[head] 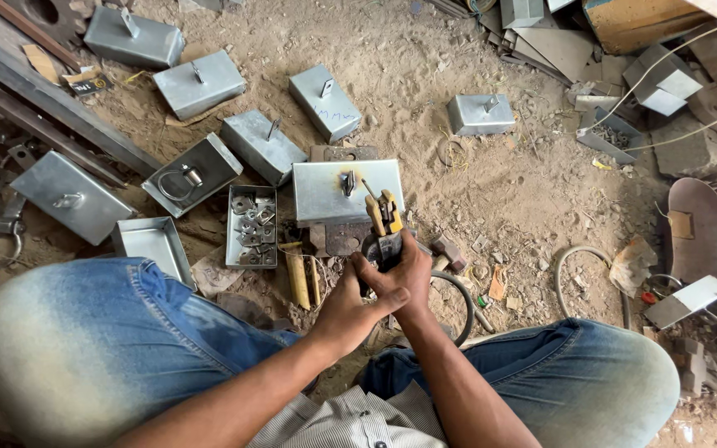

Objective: The person assembles metal boxes by hand and using tools. They hammer metal components into place, fit metal lids and latches, and use a welder to secure the joints while working on the floor.

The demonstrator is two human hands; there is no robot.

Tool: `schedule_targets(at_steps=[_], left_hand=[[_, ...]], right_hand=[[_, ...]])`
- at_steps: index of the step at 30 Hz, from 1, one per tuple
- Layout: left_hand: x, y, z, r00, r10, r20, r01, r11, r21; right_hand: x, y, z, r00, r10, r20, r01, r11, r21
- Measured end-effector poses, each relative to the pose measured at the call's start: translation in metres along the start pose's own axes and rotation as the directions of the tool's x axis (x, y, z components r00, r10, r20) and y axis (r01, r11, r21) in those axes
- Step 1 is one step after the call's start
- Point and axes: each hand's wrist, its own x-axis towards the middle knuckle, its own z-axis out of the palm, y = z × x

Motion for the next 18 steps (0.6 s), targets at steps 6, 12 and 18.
schedule_targets(at_steps=[6,12,18], left_hand=[[0.012,0.005,-0.003,0.97,-0.245,0.003,0.242,0.963,0.118],[0.012,0.006,-0.006,0.987,-0.155,-0.04,0.158,0.98,0.122],[0.014,0.006,-0.008,0.972,-0.234,-0.001,0.234,0.971,0.055]], right_hand=[[0.003,-0.003,-0.001,1.0,0.017,-0.018,-0.016,0.998,0.056],[0.008,-0.006,0.002,0.999,-0.035,-0.012,0.035,0.999,0.005],[0.011,-0.008,0.006,0.999,0.037,0.031,-0.038,0.999,0.008]])
